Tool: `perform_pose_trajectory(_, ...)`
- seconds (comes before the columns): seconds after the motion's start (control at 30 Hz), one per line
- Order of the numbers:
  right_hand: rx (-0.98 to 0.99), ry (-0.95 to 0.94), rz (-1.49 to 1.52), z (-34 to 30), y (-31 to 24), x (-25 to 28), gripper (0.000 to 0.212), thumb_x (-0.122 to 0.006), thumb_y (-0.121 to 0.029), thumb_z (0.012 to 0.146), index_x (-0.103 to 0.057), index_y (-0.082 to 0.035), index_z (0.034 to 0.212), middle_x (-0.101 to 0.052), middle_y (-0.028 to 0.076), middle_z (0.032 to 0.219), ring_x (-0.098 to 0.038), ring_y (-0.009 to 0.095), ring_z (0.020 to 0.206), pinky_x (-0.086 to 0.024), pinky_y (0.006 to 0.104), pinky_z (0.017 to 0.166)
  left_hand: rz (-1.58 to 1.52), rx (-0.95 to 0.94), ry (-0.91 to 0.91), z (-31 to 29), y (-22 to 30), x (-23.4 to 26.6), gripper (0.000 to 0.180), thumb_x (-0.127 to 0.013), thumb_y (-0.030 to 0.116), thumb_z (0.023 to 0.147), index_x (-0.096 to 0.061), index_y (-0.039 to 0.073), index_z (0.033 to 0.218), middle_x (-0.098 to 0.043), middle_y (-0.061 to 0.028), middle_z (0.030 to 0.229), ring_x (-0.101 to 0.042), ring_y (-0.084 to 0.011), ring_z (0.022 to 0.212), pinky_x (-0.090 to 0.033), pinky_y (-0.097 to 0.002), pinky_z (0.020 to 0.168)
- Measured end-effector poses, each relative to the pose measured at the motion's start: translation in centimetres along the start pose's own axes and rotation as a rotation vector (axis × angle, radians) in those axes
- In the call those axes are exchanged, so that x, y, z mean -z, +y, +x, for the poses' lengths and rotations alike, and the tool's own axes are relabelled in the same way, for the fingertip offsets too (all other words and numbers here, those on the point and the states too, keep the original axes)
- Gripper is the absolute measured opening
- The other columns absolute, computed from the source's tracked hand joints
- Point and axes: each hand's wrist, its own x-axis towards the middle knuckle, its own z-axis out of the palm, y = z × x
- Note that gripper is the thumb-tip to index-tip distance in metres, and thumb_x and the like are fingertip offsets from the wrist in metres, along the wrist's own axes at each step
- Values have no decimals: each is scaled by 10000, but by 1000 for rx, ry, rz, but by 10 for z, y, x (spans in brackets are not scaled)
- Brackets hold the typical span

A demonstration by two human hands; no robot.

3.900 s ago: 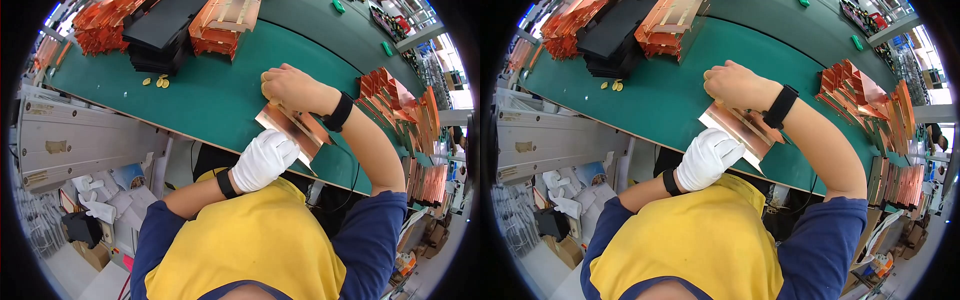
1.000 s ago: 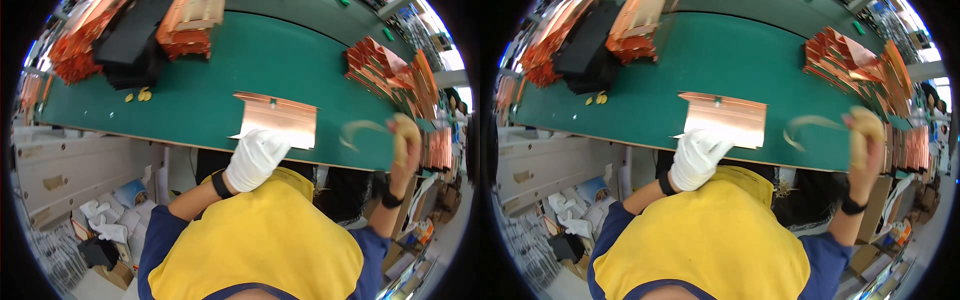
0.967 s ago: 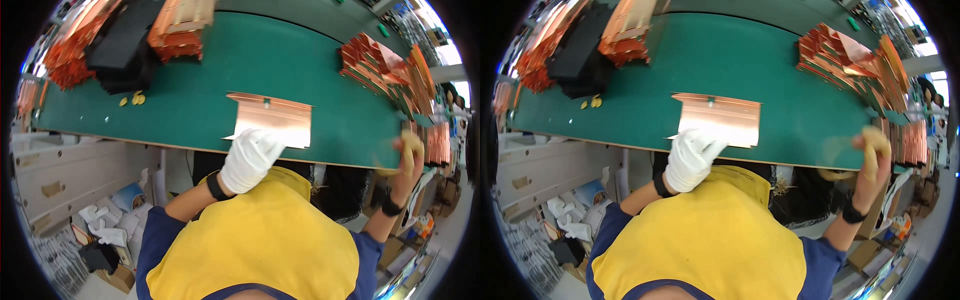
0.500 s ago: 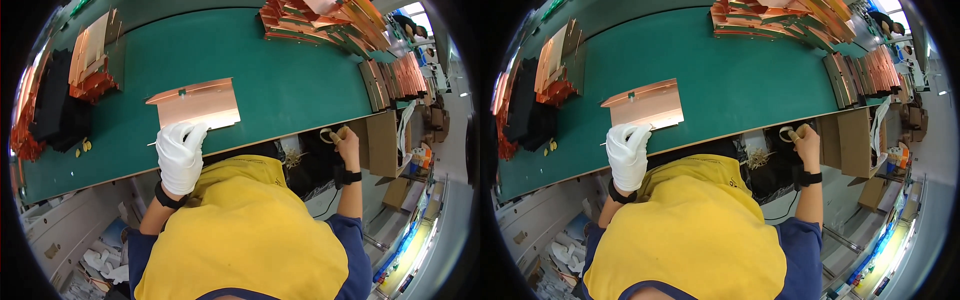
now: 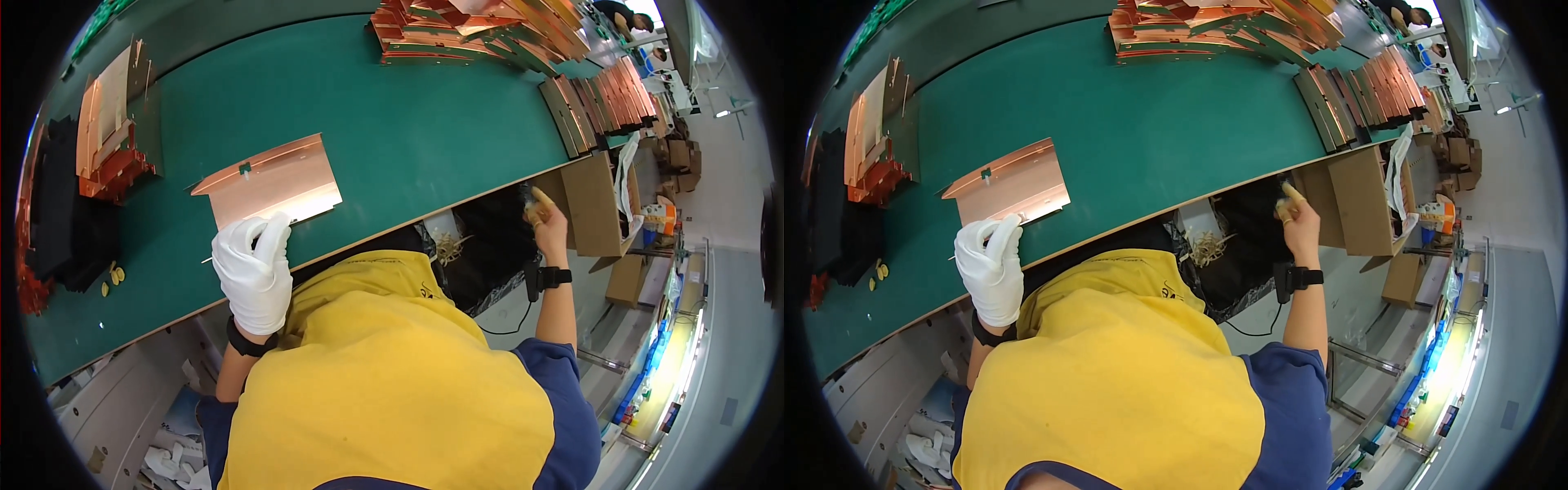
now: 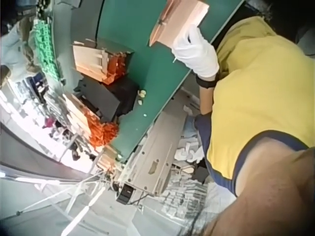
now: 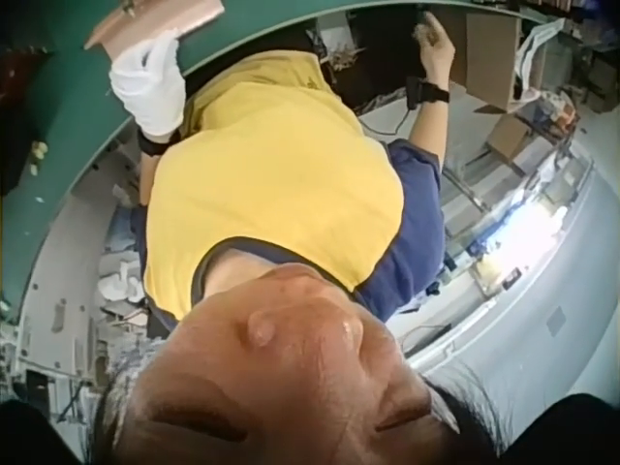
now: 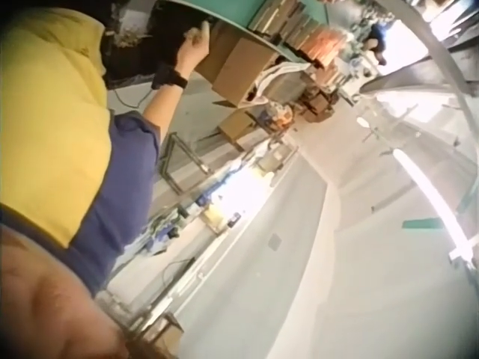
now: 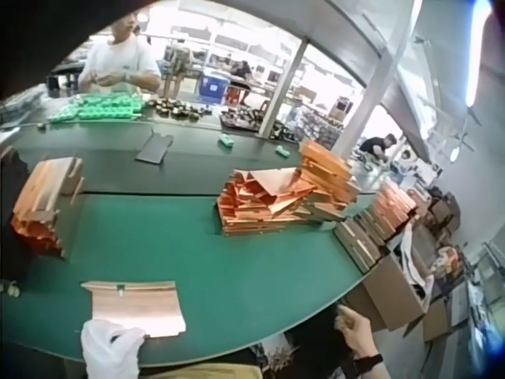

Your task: Applying adhesive insulation film to copper plates using a pressing tool on an industrial assembly line.

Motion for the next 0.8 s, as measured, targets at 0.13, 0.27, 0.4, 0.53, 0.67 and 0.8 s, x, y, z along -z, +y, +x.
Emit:
perform_pose_trajectory(0.13, 929, 243, -1334, -8, 1, 0, 264, -683, -51, 851, -619, 14, 1099, -685, 132, 927, -691, 166, 770, -571, 303, 652, 4, -25, 0, 3, 0, -3, 320, -742, -28, 681, -702, 109, 968, -575, -49, 857, -554, -272, 815, -445, -375, 733)
perform_pose_trajectory(0.27, -294, -306, -37, -9, -35, 14, 204, -672, -55, 847, -654, -19, 1047, -691, 109, 880, -689, 190, 763, -567, 334, 629, 20, -41, 77, 7, -1, -3, 323, -737, -40, 658, -695, 100, 946, -570, -58, 797, -558, -274, 777, -441, -385, 689)
perform_pose_trajectory(0.4, 685, 113, -843, -8, -48, -11, 144, -682, -139, 877, -693, -2, 923, -669, 79, 718, -640, 161, 588, -522, 315, 586, 65, -32, 72, 15, 1, 10, 259, -691, -36, 653, -671, 88, 880, -544, -69, 720, -555, -275, 724, -426, -395, 634)
perform_pose_trajectory(0.53, 265, -338, -150, -10, -236, -43, 305, -657, -223, 921, -613, -12, 705, -562, 15, 623, -486, 64, 487, -401, 229, 472, 93, -32, -57, 22, -2, 19, 156, -617, -11, 657, -622, 82, 782, -511, -77, 675, -541, -281, 674, -417, -401, 600)
perform_pose_trajectory(0.67, 704, -668, -118, 49, -385, -158, 369, -613, -313, 943, -606, 11, 766, -581, 17, 647, -470, 77, 457, -393, 246, 443, 91, 27, -8, 18, -21, 33, 130, -602, 0, 653, -606, 82, 754, -506, -69, 671, -537, -283, 659, -420, -404, 593)
perform_pose_trajectory(0.8, 722, -325, -455, 151, -470, -286, 413, -607, -394, 892, -674, 13, 874, -675, 122, 667, -680, 266, 593, -534, 382, 611, 113, 97, -33, 12, -26, 42, 180, -658, -10, 644, -659, 86, 797, -544, -58, 717, -546, -275, 698, -426, -378, 594)
